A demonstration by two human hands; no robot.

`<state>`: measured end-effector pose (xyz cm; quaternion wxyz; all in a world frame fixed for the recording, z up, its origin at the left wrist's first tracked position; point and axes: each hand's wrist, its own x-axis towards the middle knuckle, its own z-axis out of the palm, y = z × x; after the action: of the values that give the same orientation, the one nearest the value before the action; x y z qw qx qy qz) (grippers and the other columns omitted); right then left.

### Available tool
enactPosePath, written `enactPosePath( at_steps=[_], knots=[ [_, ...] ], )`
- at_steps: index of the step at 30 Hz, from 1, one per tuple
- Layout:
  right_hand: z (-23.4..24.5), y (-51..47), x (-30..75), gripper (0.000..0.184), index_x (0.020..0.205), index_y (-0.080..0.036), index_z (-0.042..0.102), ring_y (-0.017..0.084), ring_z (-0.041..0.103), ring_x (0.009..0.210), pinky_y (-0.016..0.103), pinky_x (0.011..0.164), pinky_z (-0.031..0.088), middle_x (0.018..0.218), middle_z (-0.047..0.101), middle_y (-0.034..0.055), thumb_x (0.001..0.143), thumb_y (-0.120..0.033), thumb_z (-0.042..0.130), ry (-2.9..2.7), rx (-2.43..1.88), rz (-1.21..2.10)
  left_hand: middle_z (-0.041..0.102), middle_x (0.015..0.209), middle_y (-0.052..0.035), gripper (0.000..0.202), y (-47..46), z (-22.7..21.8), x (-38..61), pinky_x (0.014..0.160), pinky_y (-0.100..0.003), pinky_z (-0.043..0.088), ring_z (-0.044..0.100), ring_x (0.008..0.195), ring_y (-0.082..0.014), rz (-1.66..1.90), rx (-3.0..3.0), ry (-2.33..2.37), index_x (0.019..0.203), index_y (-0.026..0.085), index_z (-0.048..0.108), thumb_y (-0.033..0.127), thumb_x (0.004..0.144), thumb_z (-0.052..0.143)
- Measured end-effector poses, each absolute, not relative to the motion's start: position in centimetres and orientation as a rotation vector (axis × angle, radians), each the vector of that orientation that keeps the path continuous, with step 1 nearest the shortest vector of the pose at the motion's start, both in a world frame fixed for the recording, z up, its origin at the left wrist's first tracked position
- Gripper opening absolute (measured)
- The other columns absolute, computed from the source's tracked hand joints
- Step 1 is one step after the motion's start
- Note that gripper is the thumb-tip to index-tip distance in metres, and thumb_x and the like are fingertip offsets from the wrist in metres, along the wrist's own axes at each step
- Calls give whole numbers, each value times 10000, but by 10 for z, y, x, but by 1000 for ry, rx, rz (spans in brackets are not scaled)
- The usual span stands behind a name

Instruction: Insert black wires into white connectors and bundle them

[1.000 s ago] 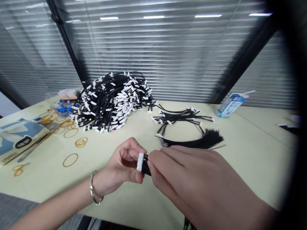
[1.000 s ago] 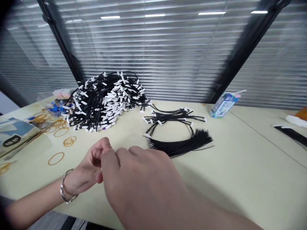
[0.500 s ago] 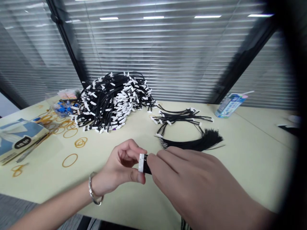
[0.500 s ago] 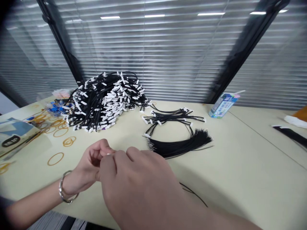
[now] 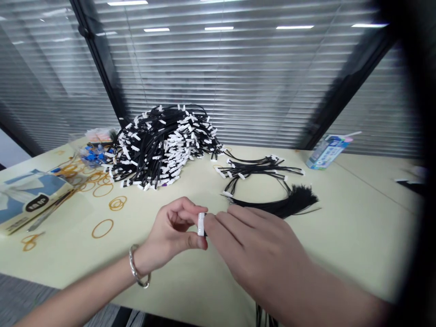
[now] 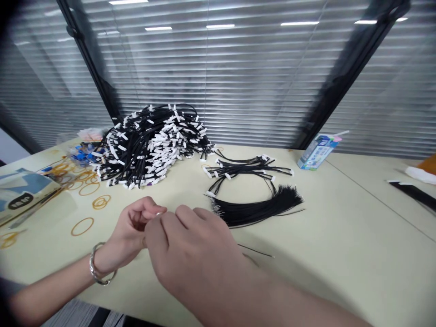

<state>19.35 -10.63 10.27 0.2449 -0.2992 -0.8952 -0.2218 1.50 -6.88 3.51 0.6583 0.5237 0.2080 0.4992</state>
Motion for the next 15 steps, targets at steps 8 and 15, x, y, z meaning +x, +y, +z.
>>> enactPosePath(
  at_steps=[8, 15],
  knots=[
    [117, -69, 224, 158, 961, -210, 532, 91, 451, 571, 240, 519, 209, 671, 556, -27, 898, -151, 399, -2741, -1224, 69, 660, 797, -32, 328, -53, 25, 26, 707, -192, 435, 564, 704, -93, 1023, 1099, 667, 1077, 149, 642, 127, 757, 713],
    [114, -44, 264, 239, 717, -170, 525, 108, 472, 626, 245, 559, 268, 680, 548, 4, 888, -217, 366, -2876, -1429, 267, 656, 858, -39, 340, -40, 22, 26, 952, -406, 459, 634, 823, -154, 1084, 746, 658, 1145, 156, 625, 127, 807, 653]
  ],
)
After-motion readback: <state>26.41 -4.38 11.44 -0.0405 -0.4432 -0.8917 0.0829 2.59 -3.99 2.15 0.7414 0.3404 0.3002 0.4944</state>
